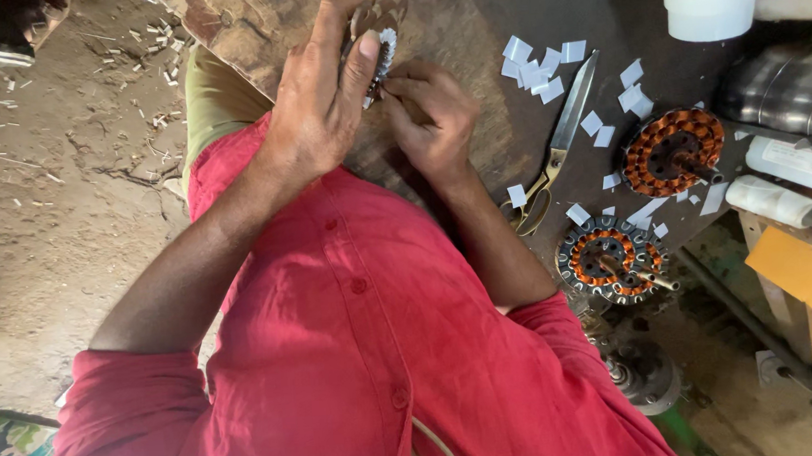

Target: The person cuts small white rectangular pieces from a strip using scissors, then places them into the slots of a circular motor stator component. The person repeats this process, filling the slots around the stator.

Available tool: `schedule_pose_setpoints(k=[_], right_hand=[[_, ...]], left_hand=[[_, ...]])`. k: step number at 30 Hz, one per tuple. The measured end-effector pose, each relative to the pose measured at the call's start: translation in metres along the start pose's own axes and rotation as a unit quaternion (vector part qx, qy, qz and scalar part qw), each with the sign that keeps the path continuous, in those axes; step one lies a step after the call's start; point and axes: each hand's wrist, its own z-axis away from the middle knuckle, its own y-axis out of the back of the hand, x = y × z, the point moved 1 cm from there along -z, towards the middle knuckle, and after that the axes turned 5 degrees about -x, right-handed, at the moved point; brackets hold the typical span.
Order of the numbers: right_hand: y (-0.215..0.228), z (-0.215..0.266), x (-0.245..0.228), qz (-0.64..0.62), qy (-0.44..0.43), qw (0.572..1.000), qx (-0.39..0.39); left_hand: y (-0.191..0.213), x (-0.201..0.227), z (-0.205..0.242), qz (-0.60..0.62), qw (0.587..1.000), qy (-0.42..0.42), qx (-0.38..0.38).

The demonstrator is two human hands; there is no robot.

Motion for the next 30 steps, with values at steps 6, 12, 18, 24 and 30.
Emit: schedule_pose_setpoints(k=[6,12,18,24,30], right_hand=[[0.000,0.002,-0.008,-0.008,-0.052,0.998,0.019],[0.012,0.002,-0.016,0.073,0.012,0.997,-0.005],[0.092,0.000,0.025,0.125,-0.082,0.986,0.072],[0.125,0.008,0.040,0.233,-0.069,0.970,-0.018],[0.111,0.023,0.054,0.092,-0.138,0.986,0.022]], left_hand=[[-0.003,-0.003,0.003,0.016,1.000,0.016,-0.004],[-0.002,0.007,-0.002,-0.006,1.000,0.012,-0.011],[-0.007,0.007,0.010,0.003,1.000,0.011,-0.027],[-0.010,0.009,0.011,0.000,0.999,0.038,-0.022],[-0.010,0.003,0.024,0.008,0.999,0.040,-0.005]])
